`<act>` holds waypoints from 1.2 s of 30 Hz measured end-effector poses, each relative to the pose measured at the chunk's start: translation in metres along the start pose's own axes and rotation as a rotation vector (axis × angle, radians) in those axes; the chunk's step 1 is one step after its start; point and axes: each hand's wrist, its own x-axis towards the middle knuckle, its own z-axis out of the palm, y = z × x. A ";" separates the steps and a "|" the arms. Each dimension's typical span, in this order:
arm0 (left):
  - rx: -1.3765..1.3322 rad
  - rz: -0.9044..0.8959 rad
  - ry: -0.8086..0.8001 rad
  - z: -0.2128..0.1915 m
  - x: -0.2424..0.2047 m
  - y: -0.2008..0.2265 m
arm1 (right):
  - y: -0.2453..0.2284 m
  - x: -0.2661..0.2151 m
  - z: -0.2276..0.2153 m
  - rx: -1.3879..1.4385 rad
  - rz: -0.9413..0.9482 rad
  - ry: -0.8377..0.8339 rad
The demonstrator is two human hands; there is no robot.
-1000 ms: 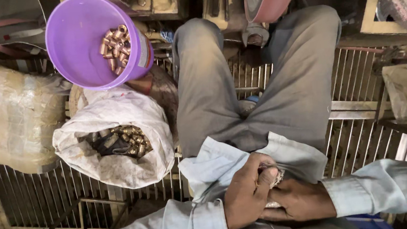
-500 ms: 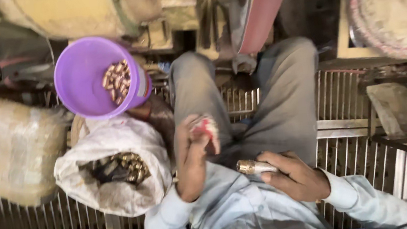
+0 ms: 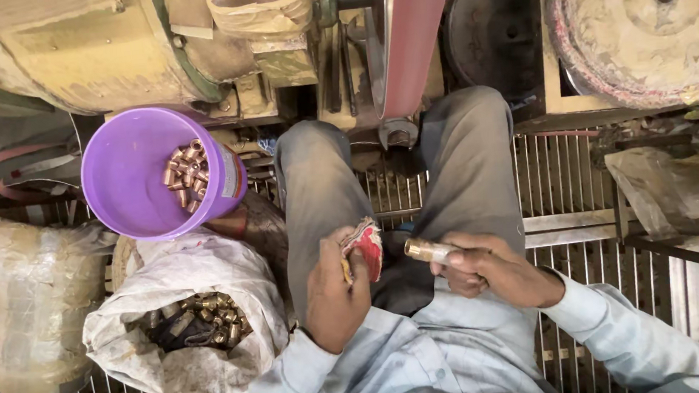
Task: The person sits on a metal grate floor and repeatedly picks up small brass-colored metal parts from a white sack. They hold each part against a vertical belt sander to polish it, then place the finished part into a purple bucket. The process is repeated continuously.
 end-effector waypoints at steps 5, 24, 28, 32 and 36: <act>-0.030 0.110 -0.059 0.007 0.008 0.011 | -0.007 0.011 0.000 -0.070 0.108 0.016; -1.030 -0.310 -0.615 0.040 0.043 -0.037 | -0.031 0.041 -0.022 -0.715 -0.136 0.118; -0.879 -0.277 -0.607 0.044 0.061 -0.051 | -0.038 0.052 -0.030 -0.918 -0.276 0.155; -0.645 -0.070 -0.535 0.055 0.088 -0.064 | -0.041 0.067 -0.043 -1.123 -0.571 0.233; -0.343 -0.044 -0.485 0.067 0.116 -0.079 | -0.040 0.083 -0.059 -1.118 -0.646 0.406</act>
